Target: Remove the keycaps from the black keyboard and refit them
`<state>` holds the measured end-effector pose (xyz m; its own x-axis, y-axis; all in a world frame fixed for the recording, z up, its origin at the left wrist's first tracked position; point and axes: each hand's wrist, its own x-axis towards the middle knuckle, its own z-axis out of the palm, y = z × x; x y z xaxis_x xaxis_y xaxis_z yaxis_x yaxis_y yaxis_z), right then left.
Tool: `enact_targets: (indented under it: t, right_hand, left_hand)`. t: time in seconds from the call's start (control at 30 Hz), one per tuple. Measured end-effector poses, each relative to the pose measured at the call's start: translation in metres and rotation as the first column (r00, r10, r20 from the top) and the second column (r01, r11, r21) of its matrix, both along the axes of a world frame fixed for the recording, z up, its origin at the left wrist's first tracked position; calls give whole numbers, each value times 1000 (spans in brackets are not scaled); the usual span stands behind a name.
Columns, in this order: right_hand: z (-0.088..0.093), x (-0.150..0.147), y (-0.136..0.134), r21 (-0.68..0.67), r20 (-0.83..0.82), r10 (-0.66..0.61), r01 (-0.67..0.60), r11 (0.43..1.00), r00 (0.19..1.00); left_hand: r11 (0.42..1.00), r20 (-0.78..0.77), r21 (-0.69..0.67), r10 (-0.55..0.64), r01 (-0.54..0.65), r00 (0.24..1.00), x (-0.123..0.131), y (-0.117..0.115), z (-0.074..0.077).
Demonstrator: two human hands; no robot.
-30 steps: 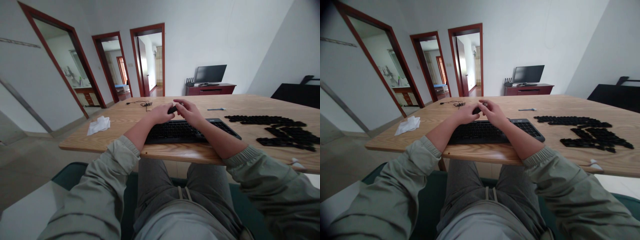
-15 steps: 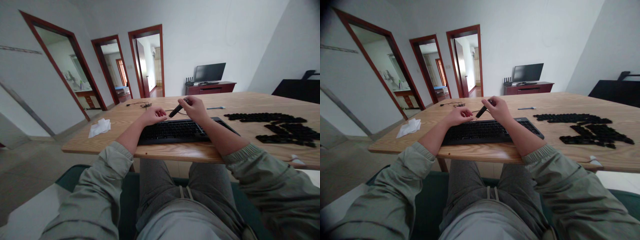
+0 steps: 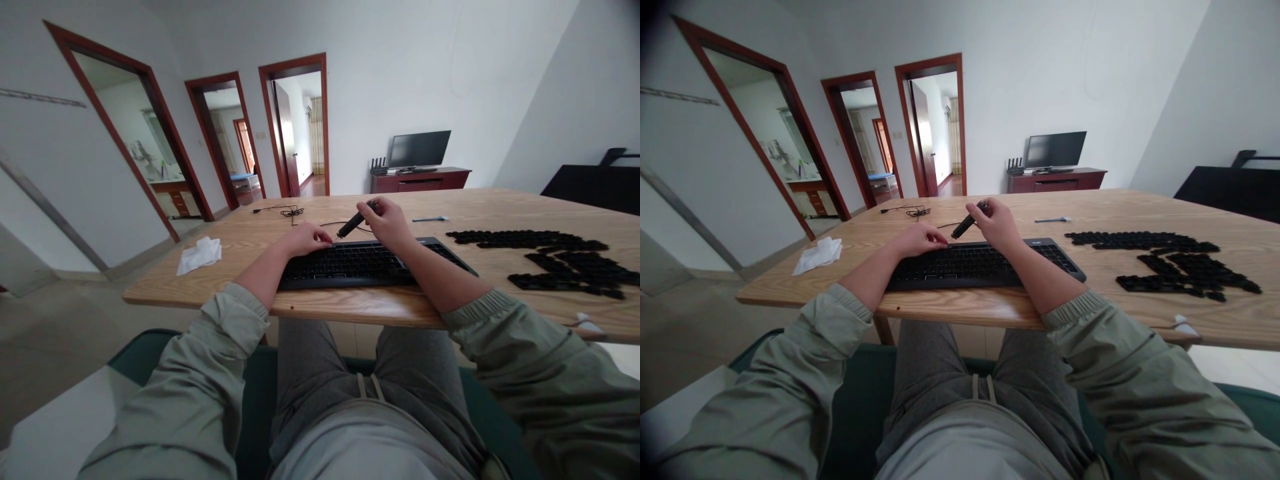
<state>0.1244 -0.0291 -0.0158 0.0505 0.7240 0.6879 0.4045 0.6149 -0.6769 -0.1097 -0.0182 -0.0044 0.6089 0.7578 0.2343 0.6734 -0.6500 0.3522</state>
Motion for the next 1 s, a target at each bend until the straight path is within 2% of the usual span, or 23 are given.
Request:
enact_targets:
  t: [0.13, 0.3, 0.43, 0.57, 0.67, 0.83, 1.0]
  right_hand:
    - [-2, 1, 5, 16, 17, 4, -5, 1000, 1000]
    - [-6, 0, 10, 6, 24, 19, -19, 1000, 1000]
    - [-7, -7, 9, -57, -25, 52, -53, 997, 998]
    - [-4, -17, 5, -150, 53, -16, 23, 988, 998]
    - [-1, -23, 2, -174, 119, -68, 88, 981, 991]
    - [0, -26, 1, -130, 168, -167, 190, 973, 972]
    - [0, -27, 8, -141, 193, -196, 225, 964, 961]
  left_hand:
    - [999, -56, 47, 5, -3, 998, 2, 0, -1]
    - [984, -155, 177, -6, 33, 988, 4, 1, -2]
    - [969, -222, 237, -18, 72, 975, 5, -1, -1]
    - [957, -279, 274, -11, 91, 960, 6, -3, 1]
    - [961, -266, 262, -14, 86, 964, 6, -1, 1]
    - [971, -211, 230, -16, 66, 977, 4, 2, -1]
    - [980, -143, 192, -15, 42, 990, 2, 1, 1]
